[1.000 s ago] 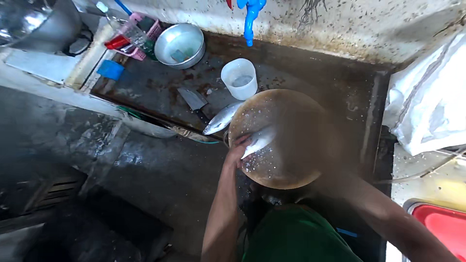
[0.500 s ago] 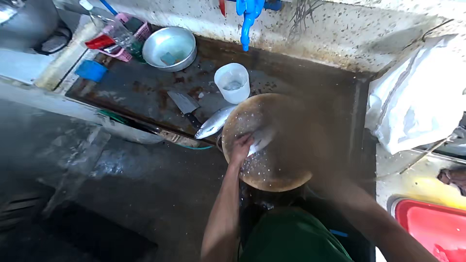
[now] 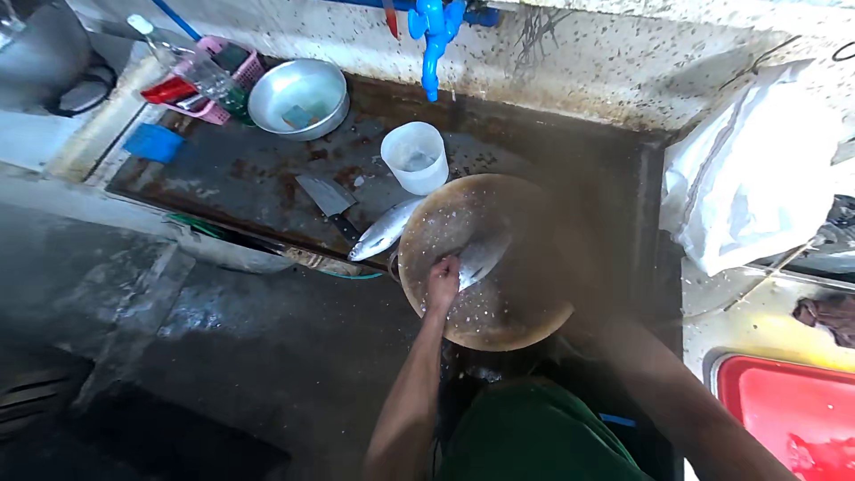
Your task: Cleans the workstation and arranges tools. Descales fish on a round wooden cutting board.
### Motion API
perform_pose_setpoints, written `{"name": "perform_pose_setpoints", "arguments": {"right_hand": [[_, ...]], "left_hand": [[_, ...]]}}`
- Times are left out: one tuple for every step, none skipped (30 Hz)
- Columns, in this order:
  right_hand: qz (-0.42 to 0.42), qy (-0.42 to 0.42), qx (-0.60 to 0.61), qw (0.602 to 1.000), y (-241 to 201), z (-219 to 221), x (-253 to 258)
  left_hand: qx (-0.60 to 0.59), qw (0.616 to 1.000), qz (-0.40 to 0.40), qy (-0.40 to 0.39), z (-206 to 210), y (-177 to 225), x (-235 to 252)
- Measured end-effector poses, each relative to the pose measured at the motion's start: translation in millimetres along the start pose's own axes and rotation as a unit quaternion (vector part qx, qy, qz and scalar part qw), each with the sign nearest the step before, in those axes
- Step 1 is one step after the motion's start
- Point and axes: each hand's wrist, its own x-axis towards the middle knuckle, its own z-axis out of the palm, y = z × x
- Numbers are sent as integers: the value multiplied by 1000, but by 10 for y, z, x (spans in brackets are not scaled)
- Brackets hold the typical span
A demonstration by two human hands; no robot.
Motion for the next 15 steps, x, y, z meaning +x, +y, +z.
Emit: {"name": "perform_pose_setpoints", "arguments": {"right_hand": [[-3, 21, 3, 1000, -4, 178, -34], [-21, 15, -8, 1000, -26, 358, -107], [-36, -21, -23, 999, -67, 390, -213], [-46, -54, -35, 997, -58, 309, -278], [-42, -76, -33, 996, -23, 151, -269], [-35, -60, -15, 998, 46, 24, -185], [-34, -13, 1, 999, 160, 13, -58], [-38, 40, 13, 998, 254, 142, 10], [-25, 48, 28, 998, 221, 295, -48], [-40, 26, 11, 999, 182, 422, -155], [-66, -3, -13, 998, 133, 423, -292], [-81, -22, -38, 996, 52, 303, -459], [-61, -34, -53, 996, -137, 62, -636], [21, -79, -77, 994, -490, -267, -820], [159, -164, -118, 966, -897, -543, -898]], "left_hand": [[-13, 1000, -3, 14, 54, 4, -1], [-12, 1000, -9, 28, 78, 40, 28], [-7, 999, -19, 29, 62, 86, 56], [-5, 999, -28, 15, 53, 87, 54], [-5, 999, -35, -2, 68, 71, 27], [-1, 999, -39, -11, 107, 66, 6], [-2, 999, -41, -12, 157, 89, 9], [3, 999, -38, -4, 210, 118, 12], [12, 999, -31, 12, 252, 126, 10], [20, 999, -24, 27, 245, 146, 29], [22, 999, -24, 24, 202, 167, 56], [18, 999, -34, 9, 172, 171, 39], [16, 999, -47, -8, 167, 182, 9], [12, 998, -62, -16, 193, 205, -29], [9, 997, -71, -7, 244, 216, -48]]}}
